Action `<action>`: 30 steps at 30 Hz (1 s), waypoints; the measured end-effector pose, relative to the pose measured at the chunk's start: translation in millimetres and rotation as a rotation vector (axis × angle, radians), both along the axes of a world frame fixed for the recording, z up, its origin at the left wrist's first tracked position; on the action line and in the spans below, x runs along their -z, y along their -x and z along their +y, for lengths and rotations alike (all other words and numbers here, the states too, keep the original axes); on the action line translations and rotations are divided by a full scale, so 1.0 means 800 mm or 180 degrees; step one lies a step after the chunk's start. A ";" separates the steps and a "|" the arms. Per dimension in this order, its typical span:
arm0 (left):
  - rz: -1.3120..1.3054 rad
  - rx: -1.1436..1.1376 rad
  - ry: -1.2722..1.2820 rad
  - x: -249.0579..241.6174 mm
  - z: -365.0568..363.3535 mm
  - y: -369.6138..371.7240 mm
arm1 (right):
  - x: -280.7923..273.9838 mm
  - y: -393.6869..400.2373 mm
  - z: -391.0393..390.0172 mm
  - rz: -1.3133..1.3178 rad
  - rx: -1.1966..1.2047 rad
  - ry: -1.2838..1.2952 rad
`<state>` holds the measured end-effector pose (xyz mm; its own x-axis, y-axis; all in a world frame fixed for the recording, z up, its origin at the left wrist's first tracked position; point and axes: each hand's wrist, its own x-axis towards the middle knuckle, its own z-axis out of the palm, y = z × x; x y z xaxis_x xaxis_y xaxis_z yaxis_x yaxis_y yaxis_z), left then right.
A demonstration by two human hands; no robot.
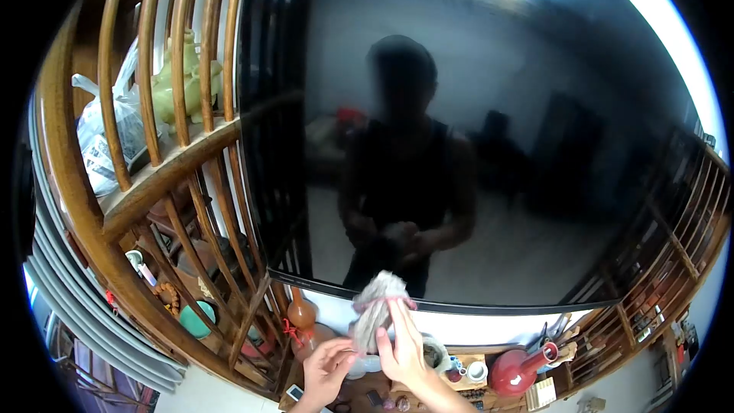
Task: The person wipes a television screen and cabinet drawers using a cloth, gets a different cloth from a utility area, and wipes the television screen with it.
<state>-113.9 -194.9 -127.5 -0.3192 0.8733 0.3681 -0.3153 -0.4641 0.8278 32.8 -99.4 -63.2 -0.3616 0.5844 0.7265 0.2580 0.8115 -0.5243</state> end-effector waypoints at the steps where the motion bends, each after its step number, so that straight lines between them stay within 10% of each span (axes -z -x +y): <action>1: -0.0022 0.0002 -0.0041 -0.020 0.007 -0.001 | -0.025 0.006 0.011 -0.0155 0.0190 -0.0520; 9: 0.0103 0.0083 -0.0278 -0.046 0.011 0.011 | -0.258 0.093 0.094 -0.1027 0.1539 -0.2921; 16: 0.0158 -0.0187 -0.0219 -0.032 0.003 0.040 | -0.234 0.133 0.110 -0.2015 0.0289 -0.3506; 22: -0.0099 -0.0459 -0.0154 -0.023 0.011 0.068 | -0.370 0.110 0.111 -0.1281 0.1539 -0.3665; 30: -0.0230 -0.0379 -0.0034 0.001 0.012 0.065 | -0.204 0.123 0.117 -0.2307 -0.0090 -0.3379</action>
